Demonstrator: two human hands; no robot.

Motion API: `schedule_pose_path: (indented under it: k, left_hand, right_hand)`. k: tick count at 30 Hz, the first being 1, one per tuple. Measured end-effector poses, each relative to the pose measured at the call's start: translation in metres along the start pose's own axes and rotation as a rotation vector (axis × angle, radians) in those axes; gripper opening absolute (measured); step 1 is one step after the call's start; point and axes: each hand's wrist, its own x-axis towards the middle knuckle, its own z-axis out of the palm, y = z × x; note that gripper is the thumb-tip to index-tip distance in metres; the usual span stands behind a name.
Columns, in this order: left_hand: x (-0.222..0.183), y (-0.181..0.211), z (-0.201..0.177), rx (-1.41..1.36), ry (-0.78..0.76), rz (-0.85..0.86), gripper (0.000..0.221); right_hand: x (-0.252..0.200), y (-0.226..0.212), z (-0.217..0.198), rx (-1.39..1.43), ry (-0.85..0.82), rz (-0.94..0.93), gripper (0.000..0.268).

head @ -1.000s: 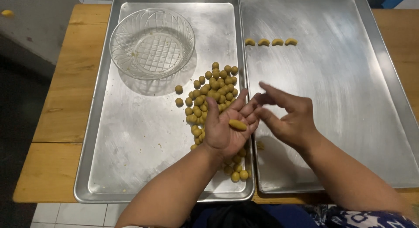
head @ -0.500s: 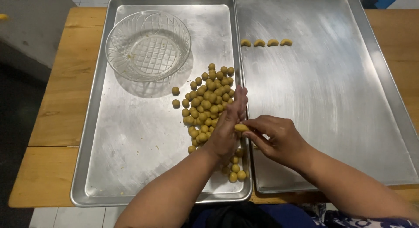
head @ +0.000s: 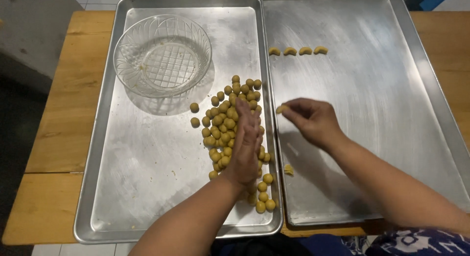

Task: Shaping small pre-portioned dough balls into crescent shapes by rolling them between palms and placing them on a baking sheet.

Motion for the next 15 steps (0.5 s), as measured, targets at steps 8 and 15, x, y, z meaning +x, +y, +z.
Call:
schedule_pose_path:
  k: [8, 15]
  left_hand:
    - [0.007, 0.024, -0.008, -0.003, 0.222, -0.108, 0.08]
    - [0.012, 0.024, -0.013, -0.028, 0.271, -0.129, 0.076]
  right_hand:
    - [0.128, 0.103, 0.006, -0.274, 0.213, 0.08, 0.02]
    - [0.159, 0.108, 0.029, -0.333, 0.179, 0.11, 0.02]
